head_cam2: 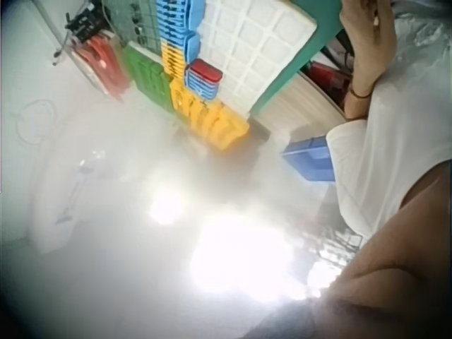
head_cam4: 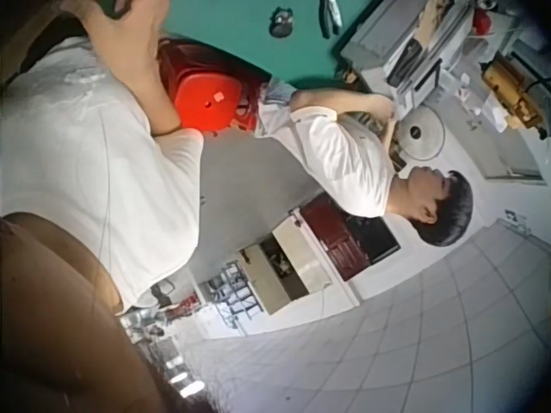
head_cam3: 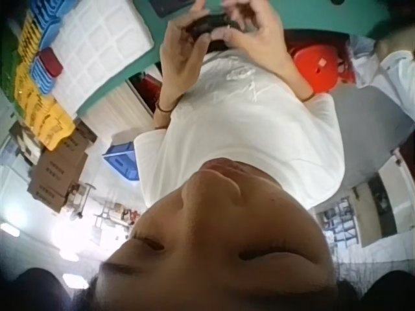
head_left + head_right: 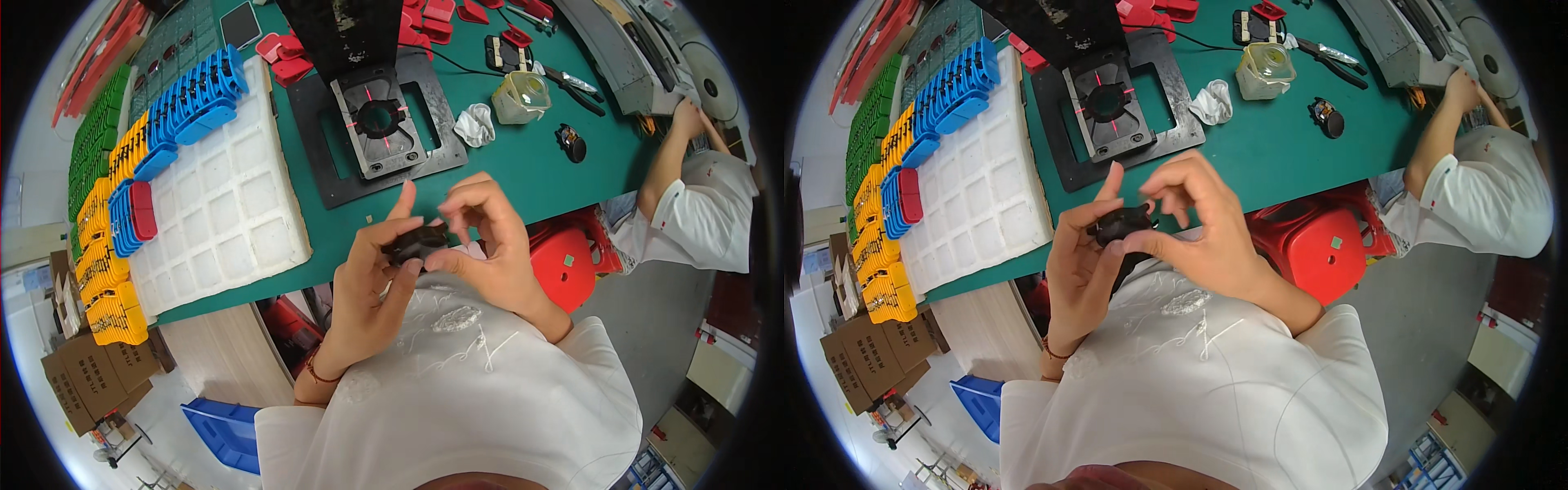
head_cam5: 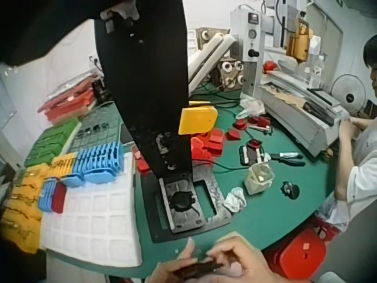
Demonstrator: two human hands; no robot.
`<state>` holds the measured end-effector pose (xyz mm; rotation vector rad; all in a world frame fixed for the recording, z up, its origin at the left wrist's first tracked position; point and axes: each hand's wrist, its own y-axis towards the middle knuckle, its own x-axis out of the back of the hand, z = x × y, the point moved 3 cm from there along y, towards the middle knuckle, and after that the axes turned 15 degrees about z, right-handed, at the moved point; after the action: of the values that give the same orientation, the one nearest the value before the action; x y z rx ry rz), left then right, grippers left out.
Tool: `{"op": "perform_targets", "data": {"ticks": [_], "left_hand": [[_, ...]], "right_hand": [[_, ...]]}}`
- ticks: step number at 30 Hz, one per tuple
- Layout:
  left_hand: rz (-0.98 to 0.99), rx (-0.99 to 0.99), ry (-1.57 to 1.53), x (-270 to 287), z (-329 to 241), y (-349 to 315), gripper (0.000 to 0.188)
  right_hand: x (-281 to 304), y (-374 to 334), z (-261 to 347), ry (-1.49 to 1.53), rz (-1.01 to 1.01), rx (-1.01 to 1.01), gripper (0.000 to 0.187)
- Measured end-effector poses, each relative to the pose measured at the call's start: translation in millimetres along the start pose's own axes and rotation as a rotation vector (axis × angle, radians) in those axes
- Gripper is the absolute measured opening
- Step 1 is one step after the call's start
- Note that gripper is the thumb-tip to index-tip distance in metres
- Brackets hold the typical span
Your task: Assemble circular electronic components into colorful plastic housings at a factory workstation.
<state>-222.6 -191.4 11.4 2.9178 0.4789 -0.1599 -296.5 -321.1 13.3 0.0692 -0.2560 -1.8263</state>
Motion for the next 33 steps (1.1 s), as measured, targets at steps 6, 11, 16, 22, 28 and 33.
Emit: {"op": "perform_targets", "data": {"ticks": [6, 11, 16, 22, 28, 33], "left_hand": [[-0.057, -0.106, 0.242, -4, -9, 2, 0.037], [-0.124, -0.281, 0.619, -3, -9, -4, 0.039], [-0.127, -0.329, 0.717, -4, -13, -5, 0.038], [-0.121, -0.392, 0.754, -5, -11, -5, 0.04], [-0.129, -0.415, 0.758, -5, -7, -6, 0.039], [-0.114, -0.406, 0.762, -5, -8, -4, 0.039]], "right_hand": [[-5, 4, 11, -0.193, 0.075, 0.112, 0.029], [-7, 2, 18, -0.092, 0.053, 0.203, 0.024], [-7, 2, 13, -0.042, 0.068, 0.246, 0.023], [-7, 0, 5, 0.064, 0.061, 0.251, 0.025], [-8, -1, -1, 0.111, 0.044, 0.255, 0.026], [-6, -1, 0, 0.108, 0.036, 0.248, 0.026]]}}
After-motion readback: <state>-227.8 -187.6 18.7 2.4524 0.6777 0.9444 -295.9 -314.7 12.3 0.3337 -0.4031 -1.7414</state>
